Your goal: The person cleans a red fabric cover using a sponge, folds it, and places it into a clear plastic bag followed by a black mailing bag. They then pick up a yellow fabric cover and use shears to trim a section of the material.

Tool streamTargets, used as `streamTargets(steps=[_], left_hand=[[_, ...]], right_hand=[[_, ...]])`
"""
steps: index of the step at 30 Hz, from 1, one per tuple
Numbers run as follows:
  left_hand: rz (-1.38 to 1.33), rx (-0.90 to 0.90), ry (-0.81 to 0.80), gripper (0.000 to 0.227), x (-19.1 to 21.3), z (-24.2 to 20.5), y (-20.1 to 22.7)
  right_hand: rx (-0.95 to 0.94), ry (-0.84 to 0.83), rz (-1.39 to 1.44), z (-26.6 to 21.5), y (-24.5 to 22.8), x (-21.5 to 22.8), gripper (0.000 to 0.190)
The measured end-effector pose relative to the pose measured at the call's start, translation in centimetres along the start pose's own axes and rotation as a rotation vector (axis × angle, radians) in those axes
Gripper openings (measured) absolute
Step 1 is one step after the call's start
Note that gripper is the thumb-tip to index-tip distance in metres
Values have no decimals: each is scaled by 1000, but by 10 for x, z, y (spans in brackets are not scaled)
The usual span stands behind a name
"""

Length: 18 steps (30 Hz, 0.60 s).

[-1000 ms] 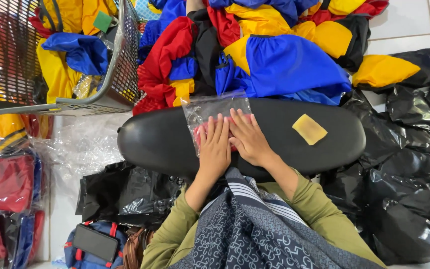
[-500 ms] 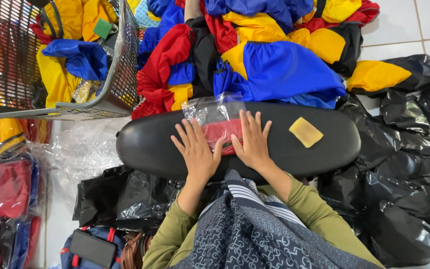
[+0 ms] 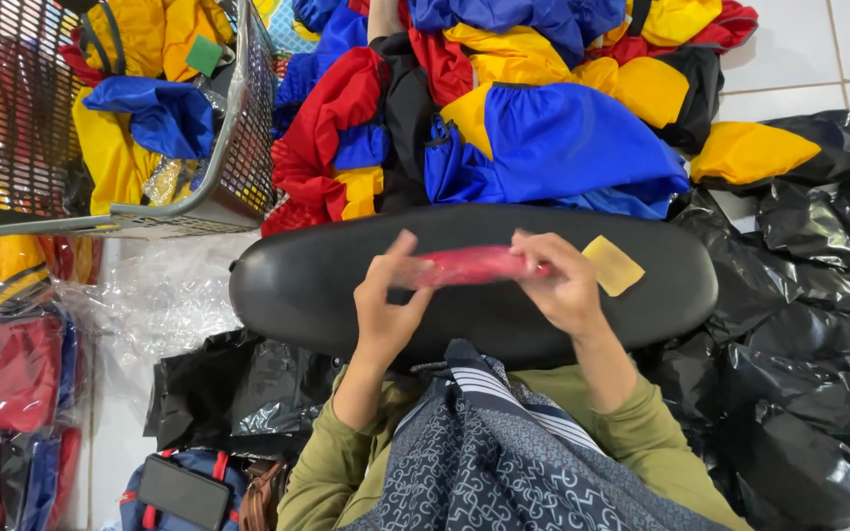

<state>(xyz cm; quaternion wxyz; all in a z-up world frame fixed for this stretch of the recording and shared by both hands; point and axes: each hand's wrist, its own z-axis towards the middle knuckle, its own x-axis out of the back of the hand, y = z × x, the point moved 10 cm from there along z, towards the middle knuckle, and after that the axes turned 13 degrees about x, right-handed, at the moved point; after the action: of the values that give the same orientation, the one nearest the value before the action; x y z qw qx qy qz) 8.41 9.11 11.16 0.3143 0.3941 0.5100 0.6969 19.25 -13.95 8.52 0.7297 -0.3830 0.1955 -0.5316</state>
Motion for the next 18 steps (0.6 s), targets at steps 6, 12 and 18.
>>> streamTargets(steps=[6, 12, 18], left_hand=[[390, -503, -24, 15, -19, -29, -10], [503, -502, -229, 10, -35, -60, -23], [529, -383, -238, 12, -31, -60, -33]], right_hand=[[192, -162, -150, -24, -9, 9, 15], [136, -349, -221, -105, 32, 6, 12], [52, -335, -349, -103, 22, 17, 19]])
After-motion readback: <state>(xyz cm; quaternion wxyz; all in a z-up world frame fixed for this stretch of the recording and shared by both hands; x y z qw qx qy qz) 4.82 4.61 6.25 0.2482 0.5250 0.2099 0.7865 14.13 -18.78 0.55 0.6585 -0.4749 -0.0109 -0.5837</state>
